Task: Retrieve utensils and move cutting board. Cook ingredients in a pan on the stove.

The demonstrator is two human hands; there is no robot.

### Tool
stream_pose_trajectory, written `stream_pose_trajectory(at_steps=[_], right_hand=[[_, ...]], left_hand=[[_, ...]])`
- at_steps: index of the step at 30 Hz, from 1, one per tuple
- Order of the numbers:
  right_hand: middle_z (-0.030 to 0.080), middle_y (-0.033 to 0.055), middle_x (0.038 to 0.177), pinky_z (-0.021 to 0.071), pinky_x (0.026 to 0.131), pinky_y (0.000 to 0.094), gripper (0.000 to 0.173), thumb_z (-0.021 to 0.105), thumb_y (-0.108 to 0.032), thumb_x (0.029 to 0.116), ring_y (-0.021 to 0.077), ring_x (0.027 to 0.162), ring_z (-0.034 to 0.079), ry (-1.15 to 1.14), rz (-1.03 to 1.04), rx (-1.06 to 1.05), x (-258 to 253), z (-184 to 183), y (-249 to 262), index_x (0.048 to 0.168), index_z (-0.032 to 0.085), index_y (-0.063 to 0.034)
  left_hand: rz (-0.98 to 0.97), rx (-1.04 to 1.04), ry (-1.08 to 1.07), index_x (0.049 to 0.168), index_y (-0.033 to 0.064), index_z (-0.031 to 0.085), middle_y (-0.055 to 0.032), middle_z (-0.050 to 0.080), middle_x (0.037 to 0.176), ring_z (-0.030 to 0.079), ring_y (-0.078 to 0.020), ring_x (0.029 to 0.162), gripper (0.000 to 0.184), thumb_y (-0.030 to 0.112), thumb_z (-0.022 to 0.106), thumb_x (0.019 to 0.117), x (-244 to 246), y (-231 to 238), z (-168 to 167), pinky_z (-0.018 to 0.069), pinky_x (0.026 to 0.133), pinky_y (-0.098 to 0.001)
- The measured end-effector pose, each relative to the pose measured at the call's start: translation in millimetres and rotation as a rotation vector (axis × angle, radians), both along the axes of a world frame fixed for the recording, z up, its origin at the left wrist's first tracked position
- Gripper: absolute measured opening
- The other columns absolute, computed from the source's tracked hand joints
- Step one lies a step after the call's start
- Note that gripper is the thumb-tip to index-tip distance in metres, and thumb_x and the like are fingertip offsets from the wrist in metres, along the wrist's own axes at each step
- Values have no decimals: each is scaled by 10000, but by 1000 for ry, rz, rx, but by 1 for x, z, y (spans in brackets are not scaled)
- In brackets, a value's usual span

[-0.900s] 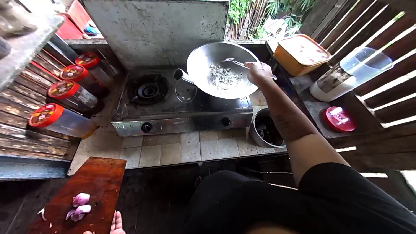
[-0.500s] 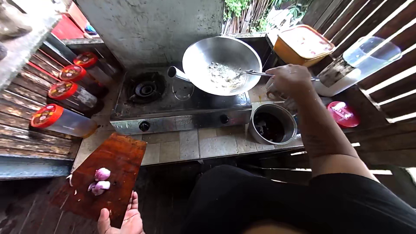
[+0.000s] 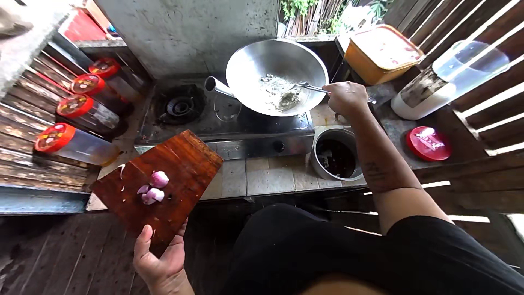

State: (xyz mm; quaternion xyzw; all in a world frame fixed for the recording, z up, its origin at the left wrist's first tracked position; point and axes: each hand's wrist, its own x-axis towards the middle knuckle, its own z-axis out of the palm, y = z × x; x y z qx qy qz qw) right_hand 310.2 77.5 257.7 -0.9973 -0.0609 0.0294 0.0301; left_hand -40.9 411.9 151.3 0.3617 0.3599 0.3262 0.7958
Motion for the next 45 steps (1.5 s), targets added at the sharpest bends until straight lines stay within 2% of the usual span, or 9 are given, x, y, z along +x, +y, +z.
stream_pose_trajectory(at_steps=[6, 14, 19, 26, 29, 32, 37, 41, 45], right_hand=[[704, 187, 1285, 478, 931, 681, 471, 506, -86, 1010, 433, 1211, 647, -29, -13, 6, -2, 8, -7, 1423, 645, -263], [696, 219, 1267, 490, 941, 653, 439, 443, -60, 1034, 438, 1217, 638, 26, 40, -47, 5, -14, 11, 1399, 655, -176], [679, 305, 1122, 518, 788, 634, 403, 436, -28, 1038, 494, 1041, 674, -52, 161, -183, 2, -16, 25, 1374, 645, -100], [679, 257, 1279, 452, 983, 701, 388, 522, -59, 987, 476, 1242, 610, 6, 95, 13, 43, -1, 32, 1336, 687, -99], [659, 299, 1273, 467, 940, 718, 342, 531, -76, 995, 512, 1225, 603, 8, 64, 88, 65, -24, 54, 1302, 677, -44], [658, 258, 1306, 482, 947, 679, 421, 486, -91, 1019, 470, 1235, 612, 40, 68, 53, 64, -35, 64, 1419, 613, -124], [707, 245, 1203, 488, 911, 696, 354, 518, -52, 994, 469, 1169, 650, 11, 170, -52, 11, 0, 20, 1292, 702, -110], [696, 182, 1300, 476, 950, 685, 410, 503, -119, 1048, 431, 1234, 631, 84, 131, -111, -15, 28, -14, 1416, 650, -225], [691, 209, 1293, 473, 945, 688, 439, 492, -82, 1030, 453, 1228, 627, 81, 108, -58, -4, 9, -4, 1417, 648, -219]], left_hand=[[-47, -27, -17, 1107, 109, 559, -70, 745, 922, 753, -188, 797, 323, 283, 298, 1033, 9, -7, 8, 646, 714, -361], [-46, -4, 59, 1138, 123, 539, -49, 718, 975, 739, -176, 853, 256, 252, 343, 1036, 15, -16, 12, 640, 750, -366], [-61, 38, 83, 1120, 137, 552, -16, 711, 962, 727, -146, 853, 246, 242, 351, 1023, 16, -23, 12, 634, 746, -345], [-77, 36, 79, 1126, 135, 562, -15, 715, 968, 730, -140, 864, 234, 230, 381, 1012, 13, -28, 14, 639, 733, -342], [-91, 35, 82, 1124, 138, 571, -15, 718, 967, 730, -140, 866, 234, 227, 383, 1016, 15, -30, 16, 637, 737, -335], [-118, 57, 65, 1116, 141, 575, -8, 726, 959, 735, -135, 855, 240, 220, 380, 1001, 18, -32, 18, 639, 718, -327], [-174, 69, 41, 1100, 136, 586, -6, 738, 947, 739, -119, 850, 260, 215, 354, 1012, 26, -33, 22, 642, 706, -313], [-192, 59, 38, 1116, 126, 577, -19, 737, 959, 743, -134, 869, 255, 190, 347, 1025, 37, -40, 26, 647, 719, -327], [-212, 19, 80, 1155, 116, 549, -35, 720, 995, 735, -164, 906, 252, 198, 335, 1050, 48, -47, 32, 642, 769, -360]])
